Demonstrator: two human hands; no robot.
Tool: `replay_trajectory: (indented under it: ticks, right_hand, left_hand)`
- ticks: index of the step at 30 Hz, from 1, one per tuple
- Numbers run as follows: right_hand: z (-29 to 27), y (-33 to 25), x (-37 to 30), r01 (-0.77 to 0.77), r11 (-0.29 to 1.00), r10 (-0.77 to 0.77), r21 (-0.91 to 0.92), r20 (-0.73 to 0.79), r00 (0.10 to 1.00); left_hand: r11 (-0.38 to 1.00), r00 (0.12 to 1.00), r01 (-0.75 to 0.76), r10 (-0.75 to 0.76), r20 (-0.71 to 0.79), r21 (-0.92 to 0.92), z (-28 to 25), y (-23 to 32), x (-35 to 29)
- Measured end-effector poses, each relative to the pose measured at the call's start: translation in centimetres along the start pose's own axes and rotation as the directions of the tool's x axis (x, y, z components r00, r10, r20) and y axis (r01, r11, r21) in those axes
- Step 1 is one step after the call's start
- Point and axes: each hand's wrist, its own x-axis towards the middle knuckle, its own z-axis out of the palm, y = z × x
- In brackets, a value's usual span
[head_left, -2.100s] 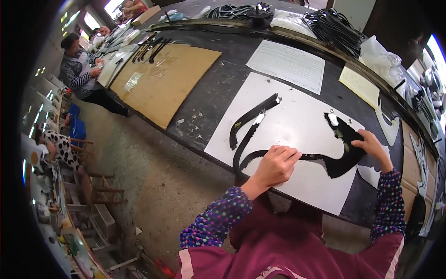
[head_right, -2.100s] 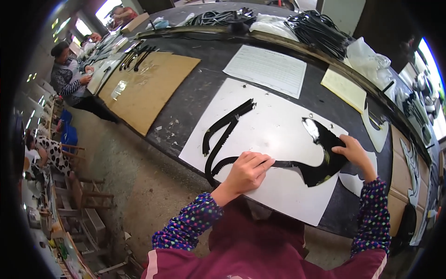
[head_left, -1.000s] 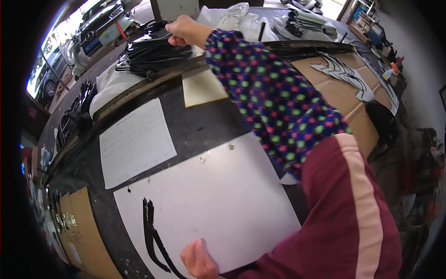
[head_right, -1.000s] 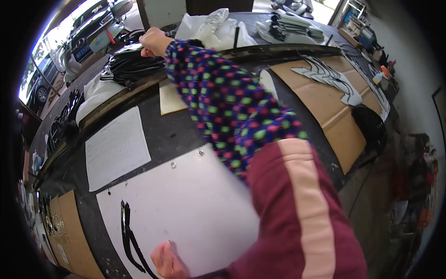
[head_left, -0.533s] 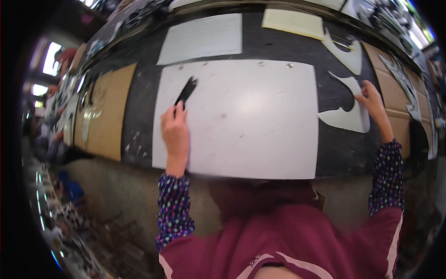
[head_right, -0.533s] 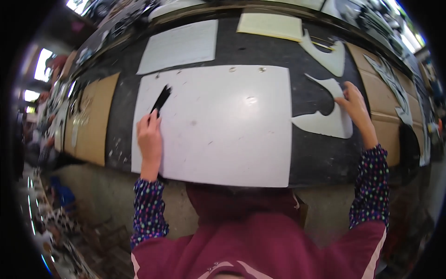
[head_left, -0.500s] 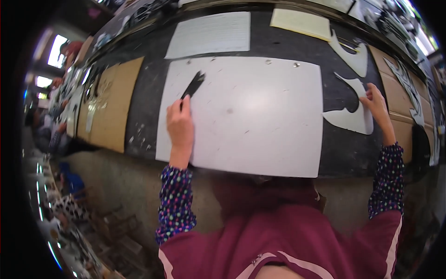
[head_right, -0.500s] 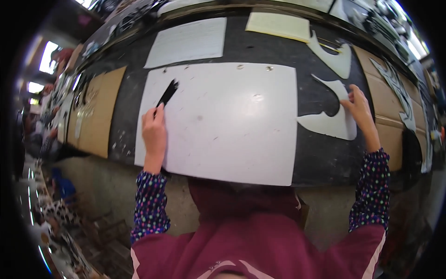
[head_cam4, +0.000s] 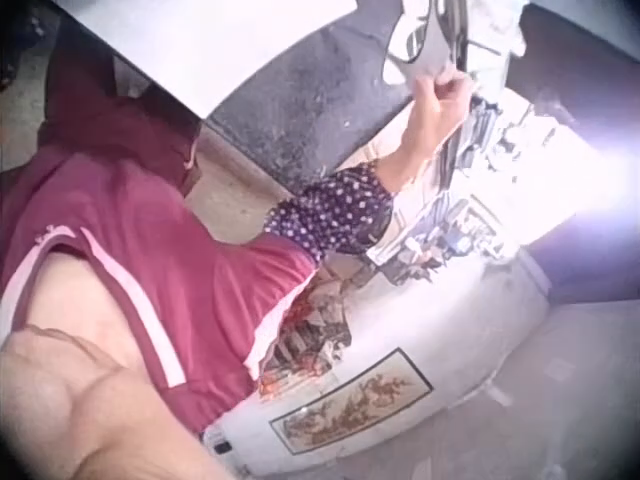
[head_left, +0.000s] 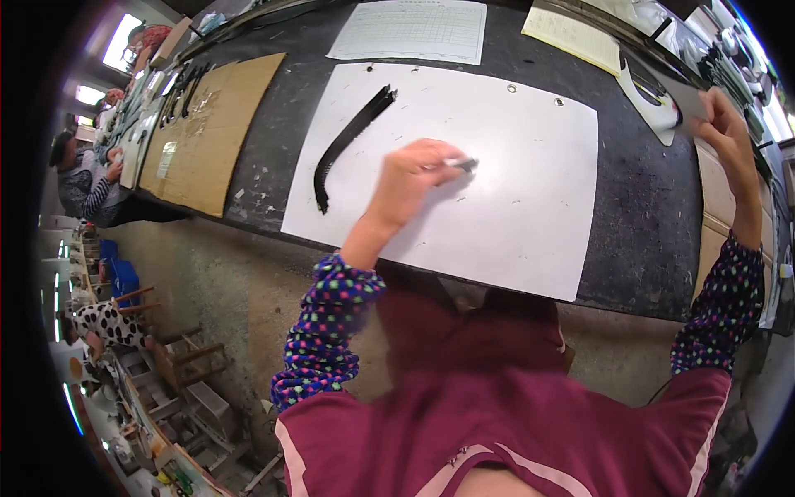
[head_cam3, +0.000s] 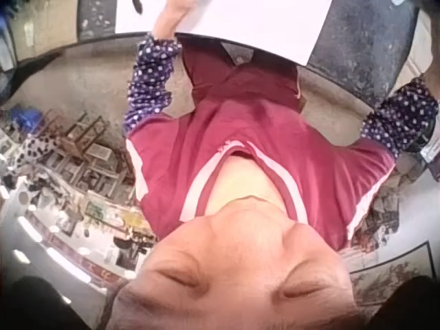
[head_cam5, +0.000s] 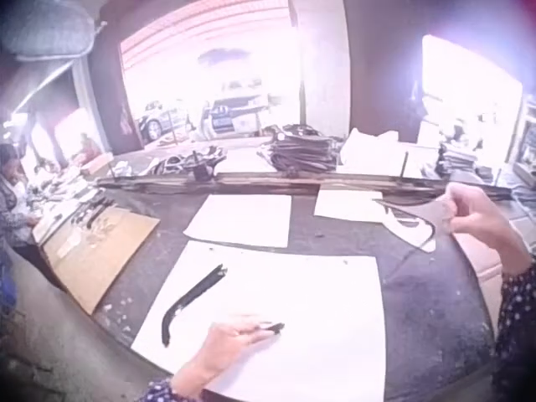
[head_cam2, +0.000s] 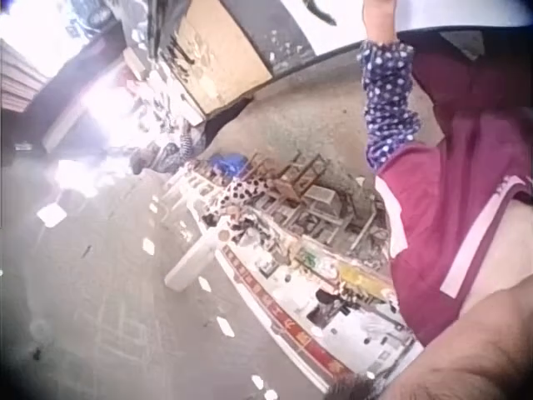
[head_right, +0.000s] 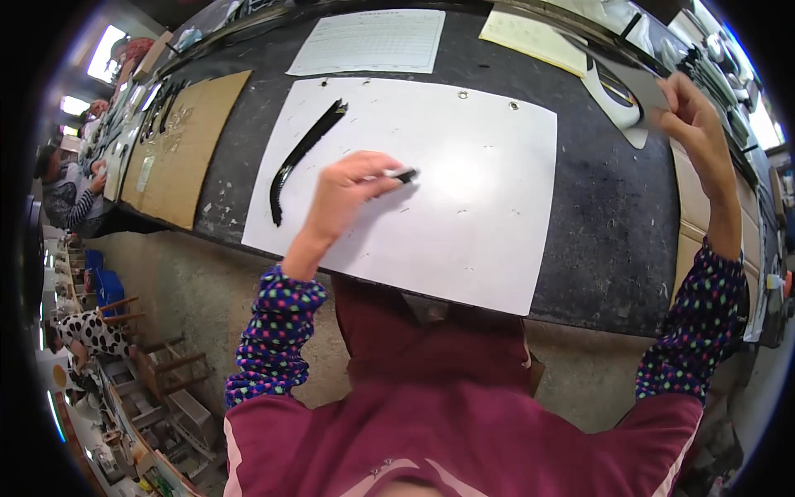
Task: Arranging and checking black shoe upper components on a white work board.
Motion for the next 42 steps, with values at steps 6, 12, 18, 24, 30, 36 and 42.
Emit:
replay_trajectory:
  ticks: [6, 12, 18, 24, 30, 36, 42]
  right_hand:
    - [13.0, -0.4, -2.1, 0.34, 0.926, -0.298, -0.163, 0.234, 0.925]
    - [16.2, -0.4, -3.1, 0.335, 0.934, -0.265, -0.124, 0.391, 0.882]
    - [19.4, -1.6, -3.2, 0.322, 0.88, -0.183, -0.348, 0.377, 0.908]
    - [20.1, -1.8, -1.8, 0.374, 0.927, -0.358, 0.023, 0.342, 0.869]
    - [22.0, -3.4, -1.2, 0.24, 0.971, -0.218, -0.012, 0.378, 0.9]
    - [21.9, -3.0, -0.9, 0.238, 0.971, -0.228, 0.024, 0.401, 0.887]
    - [22.3, -3.0, -0.7, 0.264, 0.965, -0.242, -0.006, 0.374, 0.895]
  left_hand:
    - [0.685, 0.898, -0.389, 0.432, 0.086, 0.616, 3.1, -0.1, -1.1]
    - [0.678, 0.9, -0.405, 0.415, 0.136, 0.614, 2.6, -0.8, -2.6]
    - [0.665, 0.863, -0.484, 0.47, 0.185, 0.568, 2.2, -0.6, -2.3]
    - [0.64, 0.832, -0.543, 0.499, 0.243, 0.544, 2.0, -1.3, -2.8]
    - [0.662, 0.856, -0.509, 0.457, 0.242, 0.55, 2.1, -0.7, -2.8]
    - [0.67, 0.856, -0.509, 0.46, 0.236, 0.54, 2.3, -0.6, -2.6]
    - [0.658, 0.85, -0.518, 0.467, 0.244, 0.546, 2.3, -0.5, -2.5]
